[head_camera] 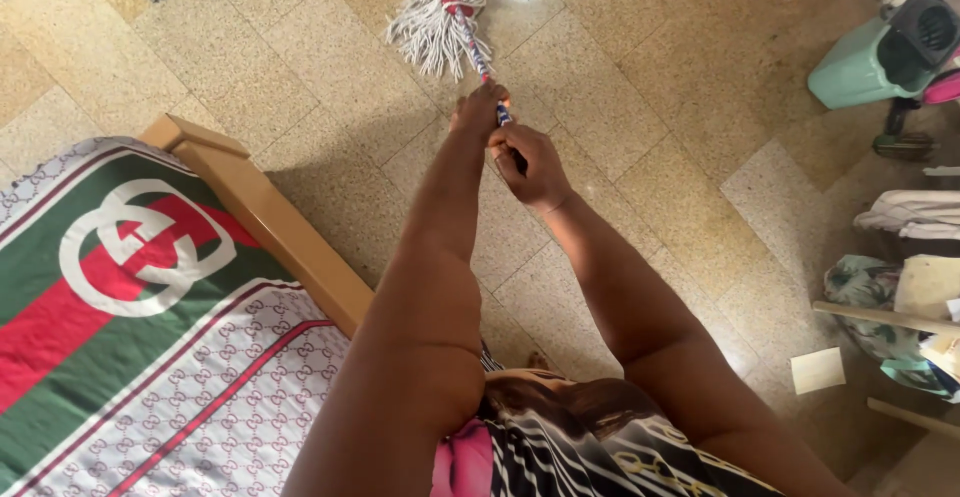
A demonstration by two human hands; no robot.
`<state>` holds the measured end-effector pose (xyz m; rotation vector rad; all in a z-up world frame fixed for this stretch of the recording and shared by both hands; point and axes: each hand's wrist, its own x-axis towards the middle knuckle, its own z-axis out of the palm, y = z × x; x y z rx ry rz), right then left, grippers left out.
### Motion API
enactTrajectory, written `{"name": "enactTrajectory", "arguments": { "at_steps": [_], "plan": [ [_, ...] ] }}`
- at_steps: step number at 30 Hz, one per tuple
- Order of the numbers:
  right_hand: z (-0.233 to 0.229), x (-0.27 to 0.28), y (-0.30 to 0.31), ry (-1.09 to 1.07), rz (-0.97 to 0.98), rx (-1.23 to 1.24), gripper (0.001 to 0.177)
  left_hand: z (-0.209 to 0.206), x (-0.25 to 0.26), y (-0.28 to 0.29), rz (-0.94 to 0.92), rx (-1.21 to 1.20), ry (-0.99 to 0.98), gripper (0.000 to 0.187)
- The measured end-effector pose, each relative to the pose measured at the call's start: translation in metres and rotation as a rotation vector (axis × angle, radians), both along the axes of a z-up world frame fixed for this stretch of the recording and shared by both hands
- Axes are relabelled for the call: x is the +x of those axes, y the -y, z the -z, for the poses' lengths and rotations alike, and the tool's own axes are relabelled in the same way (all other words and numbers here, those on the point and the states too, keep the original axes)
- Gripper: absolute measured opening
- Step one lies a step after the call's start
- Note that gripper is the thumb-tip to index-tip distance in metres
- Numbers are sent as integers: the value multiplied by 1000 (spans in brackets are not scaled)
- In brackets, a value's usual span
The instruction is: Mopping the floor around a bed and cabinets in a bedroom.
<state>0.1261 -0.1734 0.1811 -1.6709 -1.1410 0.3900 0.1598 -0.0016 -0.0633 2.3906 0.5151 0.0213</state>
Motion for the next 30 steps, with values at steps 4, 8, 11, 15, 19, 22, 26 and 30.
{"name": "enactTrajectory", "arguments": {
  "at_steps": [4, 8, 11, 15, 19, 22, 26, 30],
  "plan": [
    [3, -6, -2, 54, 49, -18, 7, 7, -8, 5, -5, -23, 44, 43],
    [-5, -22, 17, 113, 46, -69, 5, -2, -25, 31, -36, -45, 130, 41],
    [-6, -42, 47, 61, 19, -10, 3, -22, -57, 63, -28, -41, 185, 37],
    [-10, -80, 115, 21, -57, -36, 8, -67, -108, 134, -44, -90, 210, 35],
    [-73, -117, 188, 42, -104, 20, 5, -99, -152, 210, 43, -181, 424, 30],
    [-94, -133, 257, -1, -79, -73, 8, -136, -182, 273, 132, -204, 431, 31],
    [-142, -145, 324, -106, 8, -195, 12, -179, -205, 339, 265, -264, 337, 31],
    [-160, -160, 369, -287, 58, -266, 13, -172, -219, 382, 337, -321, 360, 26]
  ]
}}
